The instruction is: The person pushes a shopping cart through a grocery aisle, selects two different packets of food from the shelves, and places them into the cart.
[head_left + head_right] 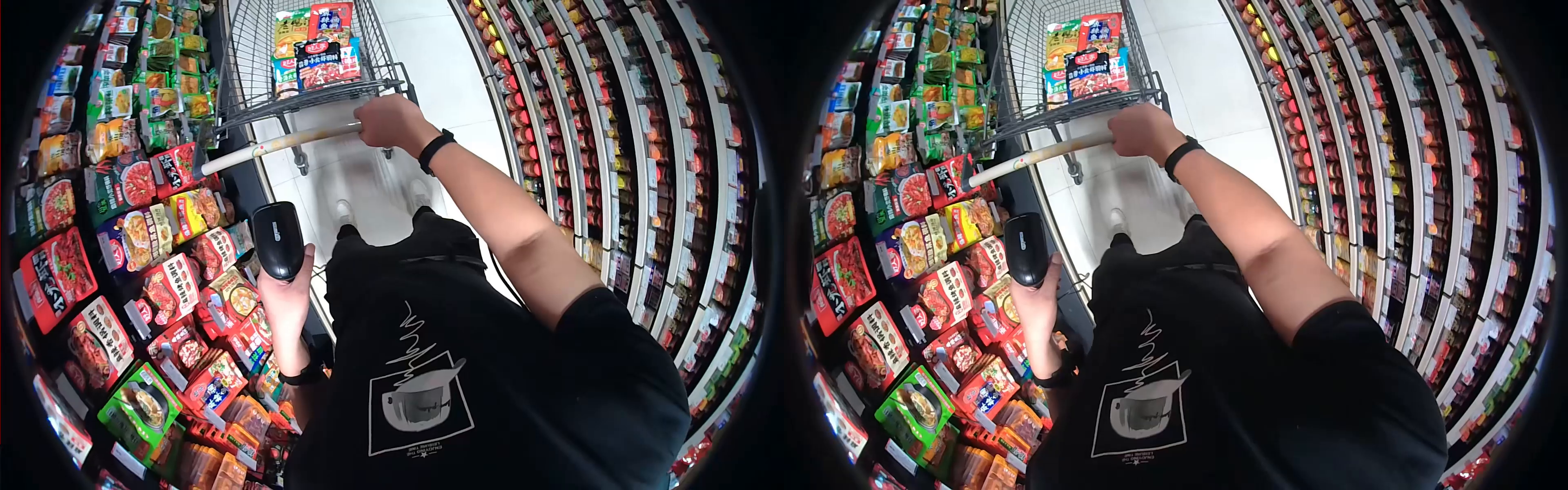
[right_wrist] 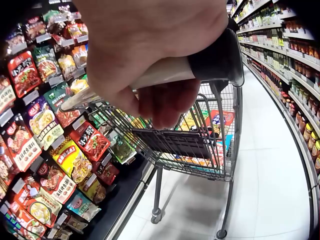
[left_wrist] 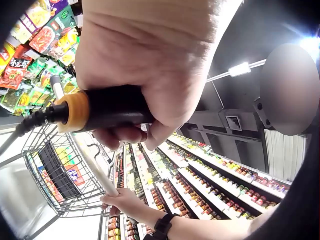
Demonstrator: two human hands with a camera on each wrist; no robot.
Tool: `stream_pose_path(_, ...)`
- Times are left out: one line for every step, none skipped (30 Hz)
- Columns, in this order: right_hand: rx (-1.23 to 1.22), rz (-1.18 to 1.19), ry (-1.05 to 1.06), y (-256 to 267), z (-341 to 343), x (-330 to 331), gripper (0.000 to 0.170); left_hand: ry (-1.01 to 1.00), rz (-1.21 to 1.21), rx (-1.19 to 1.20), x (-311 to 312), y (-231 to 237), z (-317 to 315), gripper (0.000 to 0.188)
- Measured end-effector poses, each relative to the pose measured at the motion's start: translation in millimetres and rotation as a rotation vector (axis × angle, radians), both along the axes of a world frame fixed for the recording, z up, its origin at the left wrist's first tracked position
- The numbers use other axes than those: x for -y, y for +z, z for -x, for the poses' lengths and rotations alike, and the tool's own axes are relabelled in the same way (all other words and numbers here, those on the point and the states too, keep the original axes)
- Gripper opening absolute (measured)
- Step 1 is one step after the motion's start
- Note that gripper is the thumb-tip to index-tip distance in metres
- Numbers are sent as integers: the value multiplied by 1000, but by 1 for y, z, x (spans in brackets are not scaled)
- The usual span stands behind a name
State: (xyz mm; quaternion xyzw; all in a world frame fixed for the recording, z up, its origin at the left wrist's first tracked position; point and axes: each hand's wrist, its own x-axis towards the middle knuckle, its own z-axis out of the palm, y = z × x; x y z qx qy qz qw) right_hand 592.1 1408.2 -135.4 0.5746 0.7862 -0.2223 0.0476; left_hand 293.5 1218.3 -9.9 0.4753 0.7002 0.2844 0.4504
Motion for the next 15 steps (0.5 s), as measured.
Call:
stream_pose_path(13, 6, 4, -2, 0, 1, 27, -7, -3, 2, 0, 5, -1, 17)
stream_pose_path(28, 9, 7, -3, -1, 0, 27, -15, -7, 6, 0, 10, -2, 18)
stream_pose_path(28, 21, 1, 1, -2, 1, 27, -14, 82, -3, -3, 19, -1, 17)
stream_pose_path(28, 2, 0, 2, -2, 2, 27, -35, 36, -17, -4, 20, 1, 18)
stream_pose_path(30, -16, -2, -1, -3, 4, 27, -55, -9, -29, -6, 19, 4, 18)
stream_pose_path(32, -30, -6, 1, -3, 6, 27, -77, -49, -42, -6, 16, 7, 18)
stream_pose_path(46, -8, -13, 3, -3, 7, 26, -64, -112, -40, -6, 12, 9, 19)
stream_pose_path(44, -3, -19, 5, -3, 7, 26, -67, -116, -41, -6, 11, 12, 20)
stream_pose_path(42, 5, -24, 6, -3, 9, 26, -68, -117, -42, -6, 13, 13, 21)
stream_pose_path(41, 11, -24, 7, -3, 10, 26, -65, -119, -44, -6, 16, 13, 21)
stream_pose_path(40, 20, -50, 8, -3, 11, 27, -81, -124, -54, -6, 22, 12, 22)
stream_pose_path(38, 26, -71, 8, -3, 13, 27, -92, -131, -66, -6, 30, 9, 22)
stream_pose_path(33, 29, -85, 12, -1, 13, 27, -103, -226, -11, -6, 21, 12, 22)
stream_pose_path(37, 45, -88, 19, 0, 14, 28, -95, -190, -30, -3, 21, 14, 22)
stream_pose_path(36, 58, -84, 26, 1, 17, 29, -86, -122, -23, -2, 23, 16, 24)
